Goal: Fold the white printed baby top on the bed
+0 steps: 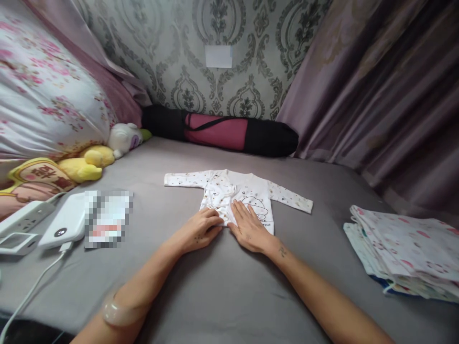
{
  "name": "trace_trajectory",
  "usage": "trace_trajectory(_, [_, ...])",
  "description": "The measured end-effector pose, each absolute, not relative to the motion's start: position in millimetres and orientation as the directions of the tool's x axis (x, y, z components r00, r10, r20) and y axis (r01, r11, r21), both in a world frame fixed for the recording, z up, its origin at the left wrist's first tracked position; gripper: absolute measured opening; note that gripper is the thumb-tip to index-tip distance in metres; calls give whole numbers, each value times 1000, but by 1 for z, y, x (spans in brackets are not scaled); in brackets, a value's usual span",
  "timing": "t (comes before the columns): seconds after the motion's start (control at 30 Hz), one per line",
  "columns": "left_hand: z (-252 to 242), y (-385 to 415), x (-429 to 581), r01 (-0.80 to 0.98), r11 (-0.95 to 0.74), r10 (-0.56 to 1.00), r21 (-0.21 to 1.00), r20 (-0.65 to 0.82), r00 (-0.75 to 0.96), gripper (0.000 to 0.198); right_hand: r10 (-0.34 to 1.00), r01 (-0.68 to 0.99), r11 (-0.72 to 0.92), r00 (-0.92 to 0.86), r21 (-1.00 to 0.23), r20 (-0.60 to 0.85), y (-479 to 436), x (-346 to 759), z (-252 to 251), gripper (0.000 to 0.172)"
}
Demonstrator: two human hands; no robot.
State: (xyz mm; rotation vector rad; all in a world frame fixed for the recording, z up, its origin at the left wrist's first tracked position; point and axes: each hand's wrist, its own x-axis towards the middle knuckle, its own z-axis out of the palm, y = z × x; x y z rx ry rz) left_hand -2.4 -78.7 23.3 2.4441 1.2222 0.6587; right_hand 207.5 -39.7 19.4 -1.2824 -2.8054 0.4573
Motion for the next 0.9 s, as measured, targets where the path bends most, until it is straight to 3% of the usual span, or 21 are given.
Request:
trace_trajectory(0.27, [31, -68, -3, 668, -497, 852, 554, 166, 497, 27, 655, 685, 652, -725, -325, -213, -81, 221, 45, 66])
trace_trajectory(0.4, [54, -35, 0, 699, -383, 898, 604, 67, 435, 24, 562, 595, 674, -798, -438, -218, -55, 225, 73, 39])
trace_trajectory(0.47, [64, -10, 7, 675, -295, 942, 677, 87, 324, 22, 613, 615, 608, -766, -502, -196, -26, 220, 81, 30])
trace_trajectory(0.53, [67, 15, 18, 636, -143, 987, 759, 60, 150, 26, 738, 688, 504, -657, -522, -154, 6, 212, 82, 33])
trace_trajectory(0.67, [51, 47, 37, 631, 95, 991, 770, -15, -131, 29, 937, 816, 320, -348, -482, 33, 56, 194, 69, 28])
trace_trajectory(0.77, [33, 54, 43, 664, 155, 981, 731, -31, -194, 28, 963, 861, 263, -264, -434, 61, 71, 185, 54, 28])
trace_trajectory(0.9, [19, 56, 43, 747, 92, 988, 658, 32, -150, 29, 957, 885, 279, -290, -373, 28, 75, 179, 37, 32])
